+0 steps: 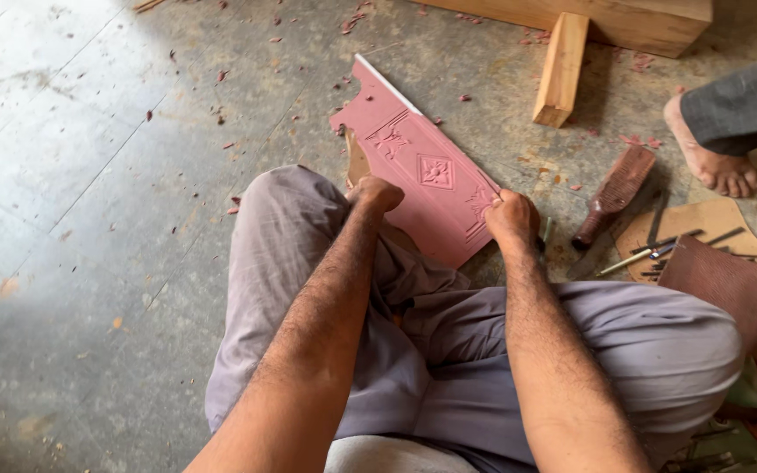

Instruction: The person carves floral patterns into a wooden board using various chisels and carving tools. The person removes wood chips by hand and switches between tools while sitting on the workshop floor.

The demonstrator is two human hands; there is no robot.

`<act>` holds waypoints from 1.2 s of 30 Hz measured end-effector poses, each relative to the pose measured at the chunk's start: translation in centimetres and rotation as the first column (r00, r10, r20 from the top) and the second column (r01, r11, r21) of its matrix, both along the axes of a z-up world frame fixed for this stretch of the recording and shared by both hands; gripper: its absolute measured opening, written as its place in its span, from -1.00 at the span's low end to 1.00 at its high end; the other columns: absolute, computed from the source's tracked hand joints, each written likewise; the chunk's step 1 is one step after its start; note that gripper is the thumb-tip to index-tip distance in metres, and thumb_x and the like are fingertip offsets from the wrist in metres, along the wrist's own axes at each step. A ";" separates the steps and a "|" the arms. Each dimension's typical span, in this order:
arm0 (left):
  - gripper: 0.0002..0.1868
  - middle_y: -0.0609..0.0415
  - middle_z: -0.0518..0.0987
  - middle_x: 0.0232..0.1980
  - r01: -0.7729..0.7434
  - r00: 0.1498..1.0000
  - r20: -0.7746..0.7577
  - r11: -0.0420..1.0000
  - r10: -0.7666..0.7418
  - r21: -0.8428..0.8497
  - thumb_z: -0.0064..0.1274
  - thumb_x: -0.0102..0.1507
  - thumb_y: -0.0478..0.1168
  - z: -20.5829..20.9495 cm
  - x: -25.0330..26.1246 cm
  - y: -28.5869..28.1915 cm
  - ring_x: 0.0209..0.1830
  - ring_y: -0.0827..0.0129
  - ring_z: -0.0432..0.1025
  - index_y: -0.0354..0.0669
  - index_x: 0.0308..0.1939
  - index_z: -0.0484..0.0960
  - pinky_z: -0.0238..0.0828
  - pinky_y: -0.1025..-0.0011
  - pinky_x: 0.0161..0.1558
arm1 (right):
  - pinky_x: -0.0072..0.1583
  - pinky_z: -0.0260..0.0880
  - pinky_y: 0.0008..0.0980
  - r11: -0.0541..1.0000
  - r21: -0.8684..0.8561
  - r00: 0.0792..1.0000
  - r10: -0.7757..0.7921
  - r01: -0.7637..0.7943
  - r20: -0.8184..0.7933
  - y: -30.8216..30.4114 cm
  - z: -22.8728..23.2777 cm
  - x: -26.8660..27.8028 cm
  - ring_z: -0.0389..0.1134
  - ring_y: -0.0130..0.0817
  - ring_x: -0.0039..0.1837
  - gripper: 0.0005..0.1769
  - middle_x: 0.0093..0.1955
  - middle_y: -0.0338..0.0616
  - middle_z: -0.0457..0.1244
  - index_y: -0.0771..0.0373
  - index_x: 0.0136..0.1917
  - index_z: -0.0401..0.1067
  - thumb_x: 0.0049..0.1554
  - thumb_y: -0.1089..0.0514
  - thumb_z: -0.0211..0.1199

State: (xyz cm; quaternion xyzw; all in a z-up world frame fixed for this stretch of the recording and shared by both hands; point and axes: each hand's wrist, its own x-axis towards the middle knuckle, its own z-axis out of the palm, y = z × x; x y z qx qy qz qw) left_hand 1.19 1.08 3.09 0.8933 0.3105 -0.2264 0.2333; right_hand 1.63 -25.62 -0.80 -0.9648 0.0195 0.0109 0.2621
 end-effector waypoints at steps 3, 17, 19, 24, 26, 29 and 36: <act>-0.58 -0.02 0.67 0.11 -0.018 1.000 0.007 1.000 0.018 -0.023 0.07 0.22 -0.03 -0.2 0.2 -0.7 0.08 0.26 0.57 -0.18 0.05 0.71 0.50 0.25 0.10 | 0.15 0.37 0.10 1.000 0.008 1.000 -0.001 0.001 -0.014 0.1 0.8 0.0 0.37 0.22 0.14 -0.73 0.05 0.15 0.38 0.22 -0.03 0.55 0.22 0.01 0.18; -0.33 -0.13 0.55 0.32 -0.262 0.965 -0.012 0.954 0.263 -0.144 0.27 0.12 0.00 0.4 3.3 0.4 0.28 0.17 0.47 -0.24 0.24 0.59 0.38 0.30 0.33 | 0.22 0.40 0.06 0.999 0.024 0.990 0.033 -0.030 -0.138 -1.1 0.3 -1.2 0.40 0.18 0.17 -0.64 0.10 0.22 0.38 0.33 0.02 0.55 0.26 0.01 0.10; -0.15 -0.31 0.25 0.47 -0.239 0.971 -0.016 0.963 0.239 -0.128 0.30 0.13 -0.01 0.7 3.8 0.8 0.43 -0.01 0.25 -0.27 0.41 0.34 0.25 0.14 0.39 | 0.25 0.40 0.03 0.998 0.024 0.982 0.055 -0.052 -0.180 -0.7 -0.2 -1.7 0.41 0.16 0.19 -0.63 0.12 0.23 0.38 0.35 0.04 0.56 0.24 0.02 0.10; 0.07 -0.34 -0.10 0.63 -0.215 0.973 -0.099 0.973 0.206 -0.080 0.28 0.11 0.05 1.7 4.3 1.4 0.65 -0.14 -0.16 -0.12 0.58 0.06 -0.02 -0.03 0.54 | 0.27 0.41 -0.04 0.996 0.081 0.927 0.068 -0.041 -0.368 0.5 -0.5 -2.5 0.41 0.12 0.23 -0.58 0.20 0.27 0.35 0.38 0.17 0.50 0.13 0.09 0.14; 0.08 -0.26 -0.14 0.64 -0.255 0.965 -0.081 0.966 0.251 -0.045 0.26 0.10 0.01 1.1 4.3 1.3 0.67 -0.07 -0.22 0.00 0.59 -0.02 -0.10 -0.05 0.56 | 0.26 0.42 -0.04 0.992 0.082 0.904 0.124 -0.098 -0.409 0.9 -0.5 -2.6 0.40 0.15 0.24 -0.58 0.20 0.31 0.35 0.41 0.16 0.51 0.12 0.11 0.14; -0.01 -0.33 -0.17 0.64 -0.168 0.979 0.110 0.986 0.169 -0.012 0.17 0.14 -0.06 -0.5 3.7 2.8 0.67 -0.15 -0.29 -0.10 0.57 0.01 -0.30 -0.08 0.57 | 0.25 0.44 -0.04 0.985 0.088 0.875 0.170 -0.146 -0.452 1.5 -0.4 -2.9 0.42 0.15 0.23 -0.59 0.18 0.31 0.36 0.40 0.13 0.53 0.12 0.10 0.15; 0.00 -0.30 0.06 0.55 -0.046 0.997 0.066 0.998 0.043 0.041 0.19 0.13 -0.02 1.3 3.7 2.3 0.61 -0.16 -0.10 -0.14 0.56 0.03 -0.18 -0.08 0.54 | 0.17 0.43 -0.09 0.975 0.113 0.836 0.223 -0.192 -0.502 1.7 1.5 -2.9 0.44 0.05 0.16 -0.56 0.12 0.28 0.39 0.40 0.11 0.53 0.18 -0.03 0.24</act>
